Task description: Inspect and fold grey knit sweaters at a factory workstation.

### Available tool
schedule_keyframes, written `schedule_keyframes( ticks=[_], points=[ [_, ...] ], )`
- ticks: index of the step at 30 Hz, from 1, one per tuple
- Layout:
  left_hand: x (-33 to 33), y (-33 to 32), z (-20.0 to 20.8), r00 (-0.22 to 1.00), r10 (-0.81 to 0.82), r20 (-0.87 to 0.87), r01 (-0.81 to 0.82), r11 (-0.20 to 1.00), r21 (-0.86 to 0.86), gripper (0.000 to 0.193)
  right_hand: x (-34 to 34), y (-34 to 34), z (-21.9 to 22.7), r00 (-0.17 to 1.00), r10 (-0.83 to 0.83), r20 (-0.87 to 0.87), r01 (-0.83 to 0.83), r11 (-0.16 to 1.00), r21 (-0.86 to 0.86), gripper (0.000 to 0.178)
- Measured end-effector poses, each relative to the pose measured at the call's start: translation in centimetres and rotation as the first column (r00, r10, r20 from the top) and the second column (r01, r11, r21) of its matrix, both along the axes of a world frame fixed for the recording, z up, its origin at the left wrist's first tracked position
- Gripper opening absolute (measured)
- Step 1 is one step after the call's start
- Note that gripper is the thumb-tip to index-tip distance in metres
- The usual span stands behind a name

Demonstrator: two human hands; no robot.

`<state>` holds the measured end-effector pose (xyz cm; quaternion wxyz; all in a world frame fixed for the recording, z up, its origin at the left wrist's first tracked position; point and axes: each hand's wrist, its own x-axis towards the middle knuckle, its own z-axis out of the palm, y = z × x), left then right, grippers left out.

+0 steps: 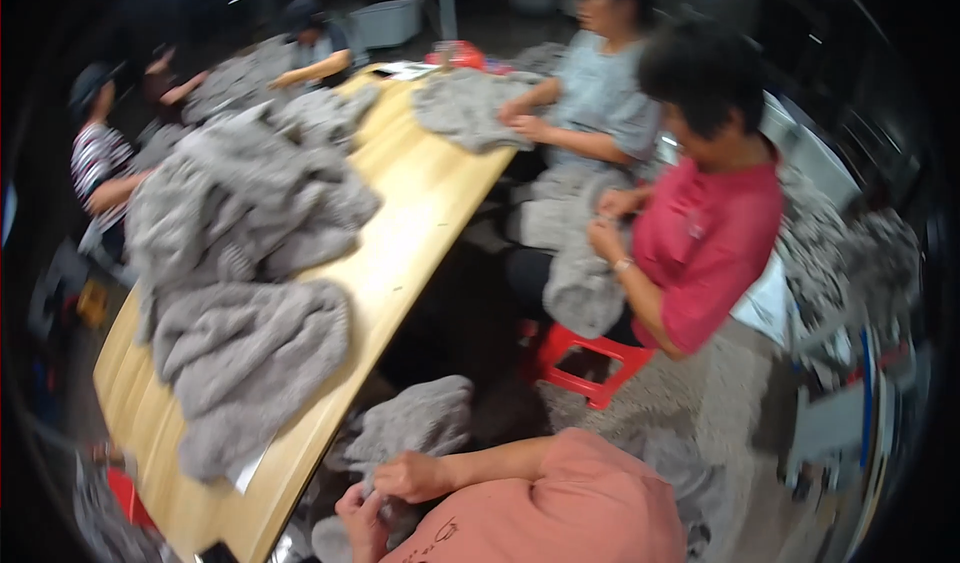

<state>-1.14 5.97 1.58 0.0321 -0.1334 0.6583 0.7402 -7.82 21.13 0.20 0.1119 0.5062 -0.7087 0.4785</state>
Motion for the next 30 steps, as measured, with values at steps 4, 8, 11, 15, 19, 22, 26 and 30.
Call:
schedule_keyframes(
  ticks=[4, 8, 11, 15, 19, 22, 26, 30],
  points=[
    [-0.1, 0.6, 0.1, 0.997, 0.067, 0.037, -0.066, 0.998, -0.019, 0.014, -0.5, -0.1, -0.3, 0.999, 0.012, 0.029, -0.015, 0.997, 0.07, 0.005],
    [0.9, -0.7, -1.3, 0.988, 0.152, -0.037, -0.151, 0.988, 0.035, 0.013, -0.5, -1.6, 0.5, 0.997, 0.026, 0.068, -0.033, 0.994, 0.1, 0.004],
    [0.9, -1.1, -1.6, 0.984, 0.16, -0.077, -0.164, 0.986, -0.043, 0.014, -1.1, -2.2, 0.3, 0.984, 0.049, 0.17, -0.063, 0.995, 0.076, 0.004],
    [0.7, -0.9, -1.5, 0.983, 0.152, -0.099, -0.163, 0.979, -0.119, 0.014, -2.1, -1.9, -0.1, 0.879, 0.132, 0.458, -0.231, 0.959, 0.167, 0.012],
    [0.8, -0.7, -1.6, 0.983, 0.139, -0.123, -0.166, 0.956, -0.241, 0.014, -2.0, -2.1, -1.4, 0.768, 0.163, 0.62, -0.254, 0.965, 0.06, 0.025],
    [0.9, -0.9, -2.6, 0.964, 0.17, -0.204, -0.222, 0.937, -0.27, 0.011, -2.6, -2.4, -1.7, 0.768, 0.247, 0.591, -0.388, 0.913, 0.122, 0.029],
    [0.8, -0.5, -2.2, 0.943, 0.217, -0.252, -0.292, 0.904, -0.312, 0.011, -2.8, -2.5, -2.4, 0.757, 0.223, 0.614, -0.363, 0.925, 0.112, 0.022],
    [0.8, -0.3, -2.4, 0.938, 0.204, -0.28, -0.303, 0.875, -0.377, 0.009, -3.4, -2.4, -2.1, 0.528, 0.191, 0.828, -0.403, 0.914, 0.046, 0.013]
  ],
)
